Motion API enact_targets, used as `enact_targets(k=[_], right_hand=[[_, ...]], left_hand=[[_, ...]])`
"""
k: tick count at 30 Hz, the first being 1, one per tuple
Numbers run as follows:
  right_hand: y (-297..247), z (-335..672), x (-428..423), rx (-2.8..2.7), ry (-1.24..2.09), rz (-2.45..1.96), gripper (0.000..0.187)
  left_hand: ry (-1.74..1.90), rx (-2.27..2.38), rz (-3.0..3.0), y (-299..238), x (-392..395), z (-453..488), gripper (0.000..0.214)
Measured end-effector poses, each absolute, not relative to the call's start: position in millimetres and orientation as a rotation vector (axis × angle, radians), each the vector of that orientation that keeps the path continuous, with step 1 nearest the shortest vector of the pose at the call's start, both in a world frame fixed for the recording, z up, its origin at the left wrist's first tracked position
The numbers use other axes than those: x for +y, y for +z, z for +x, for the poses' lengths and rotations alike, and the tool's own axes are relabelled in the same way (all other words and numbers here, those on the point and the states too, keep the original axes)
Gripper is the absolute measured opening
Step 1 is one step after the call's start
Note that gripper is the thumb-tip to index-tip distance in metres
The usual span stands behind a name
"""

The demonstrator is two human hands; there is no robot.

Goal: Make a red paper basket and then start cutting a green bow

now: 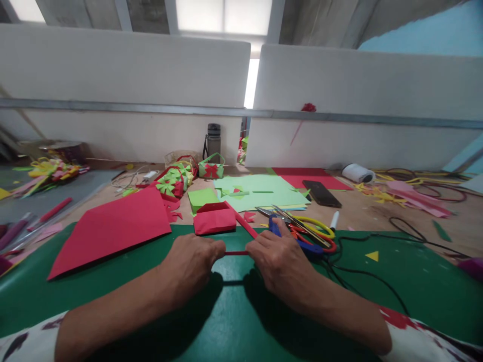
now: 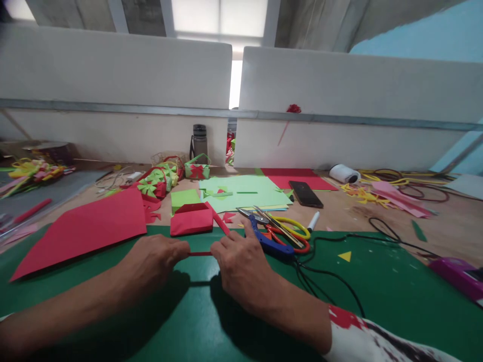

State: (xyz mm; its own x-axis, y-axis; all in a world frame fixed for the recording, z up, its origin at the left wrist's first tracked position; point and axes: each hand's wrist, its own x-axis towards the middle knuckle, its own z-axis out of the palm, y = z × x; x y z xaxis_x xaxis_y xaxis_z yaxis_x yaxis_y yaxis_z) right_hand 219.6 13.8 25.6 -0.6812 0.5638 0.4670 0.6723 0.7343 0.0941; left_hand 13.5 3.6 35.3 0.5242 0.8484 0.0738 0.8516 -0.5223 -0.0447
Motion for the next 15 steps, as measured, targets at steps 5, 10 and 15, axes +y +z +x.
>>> enact_targets(k=[5,10,15], right_hand=[[33,233,22,-2.555,-0.298,-1.025,0.026],[37,242,27,-2.603,-0.314,-1.069,0.022],[38,243,25,-2.531,-0.446,-1.07,0.027]], left_hand=[[-0.11,-1.598,-2.712,41,14,-1,0.024],[-0.18,-1.642,-2.755,40,21,-11,0.022],[-0.153,-1.612,-2.74,39,20,-9,0.024]])
